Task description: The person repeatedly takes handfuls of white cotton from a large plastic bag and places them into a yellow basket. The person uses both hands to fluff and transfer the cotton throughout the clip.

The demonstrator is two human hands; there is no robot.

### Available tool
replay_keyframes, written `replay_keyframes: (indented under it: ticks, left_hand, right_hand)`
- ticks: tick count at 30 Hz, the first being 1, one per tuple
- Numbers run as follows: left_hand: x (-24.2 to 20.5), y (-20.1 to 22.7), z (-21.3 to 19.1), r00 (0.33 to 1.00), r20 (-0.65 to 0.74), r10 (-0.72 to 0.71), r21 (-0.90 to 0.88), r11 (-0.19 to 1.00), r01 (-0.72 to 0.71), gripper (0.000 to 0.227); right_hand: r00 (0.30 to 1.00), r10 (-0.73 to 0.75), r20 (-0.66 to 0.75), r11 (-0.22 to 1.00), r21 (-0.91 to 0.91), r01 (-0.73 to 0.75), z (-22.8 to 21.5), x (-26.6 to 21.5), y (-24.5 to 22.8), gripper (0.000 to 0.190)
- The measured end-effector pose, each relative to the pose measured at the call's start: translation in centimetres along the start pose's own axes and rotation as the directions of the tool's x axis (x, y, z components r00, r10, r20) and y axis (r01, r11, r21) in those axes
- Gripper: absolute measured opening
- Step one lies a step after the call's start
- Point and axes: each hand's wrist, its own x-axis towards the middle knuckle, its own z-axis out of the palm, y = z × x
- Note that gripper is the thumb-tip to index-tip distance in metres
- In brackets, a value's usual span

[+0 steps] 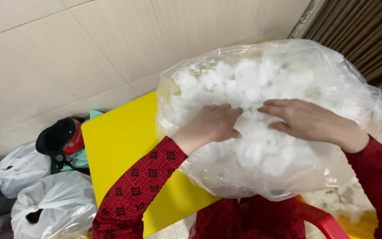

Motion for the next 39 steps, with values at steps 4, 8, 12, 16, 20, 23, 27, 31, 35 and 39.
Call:
replay_keyframes:
  ticks: [4,8,12,16,20,23,27,31,35,39]
  left_hand:
    - [5.3,0.9,-0.7,0.975,-0.162,-0.150,0.069,0.984,0.163,0.069]
    - [11.2,1.0,0.4,0.965,-0.085,-0.248,0.049,0.966,0.253,0.111]
    - [15.3,0.6,6.3,0.970,0.111,-0.215,0.129,0.971,0.201,0.108]
    - [18.0,0.1,13.1,0.917,0.296,-0.269,-0.171,0.929,0.328,0.111]
    - [19.4,-1.1,14.2,0.864,0.373,-0.338,-0.144,0.899,0.414,0.109]
    - [18.6,-0.9,12.5,0.945,0.226,-0.235,0.033,0.972,0.234,0.098]
    - [15.8,-0.3,7.3,0.975,-0.145,-0.169,0.050,0.983,0.177,0.080]
    - [10.8,-1.9,1.8,0.912,-0.336,-0.236,-0.070,0.972,0.226,0.036]
    - [7.0,-4.5,-0.1,0.740,-0.394,-0.545,0.000,0.806,0.593,0.091]
    - [8.7,-5.1,1.9,0.874,0.072,-0.481,-0.506,0.738,0.447,0.129]
  right_hand:
    - [0.880,-0.080,-0.468,0.995,-0.091,0.042,-1.0,4.5,3.4,0.026]
    - [0.835,-0.173,-0.522,0.924,-0.381,-0.046,-2.2,12.6,6.5,0.020]
    - [0.783,-0.192,-0.592,0.898,-0.427,-0.103,-4.0,17.2,10.5,0.042]
    - [0.704,-0.225,-0.674,0.844,-0.495,-0.205,-2.7,16.0,13.4,0.046]
    - [0.659,-0.247,-0.710,0.825,-0.511,-0.242,-3.6,13.4,12.9,0.043]
    - [0.599,-0.349,-0.720,0.804,-0.559,-0.203,-4.5,11.0,10.8,0.052]
    - [0.749,-0.284,-0.599,0.937,-0.341,0.083,-3.4,5.2,5.2,0.063]
    - [0.898,-0.380,-0.224,0.921,0.004,0.390,1.4,-1.9,-0.3,0.073]
    - [0.977,-0.118,0.176,0.930,-0.325,0.171,6.3,-2.9,-0.3,0.082]
    - [0.995,-0.048,0.087,0.887,-0.454,0.083,9.7,1.7,4.6,0.074]
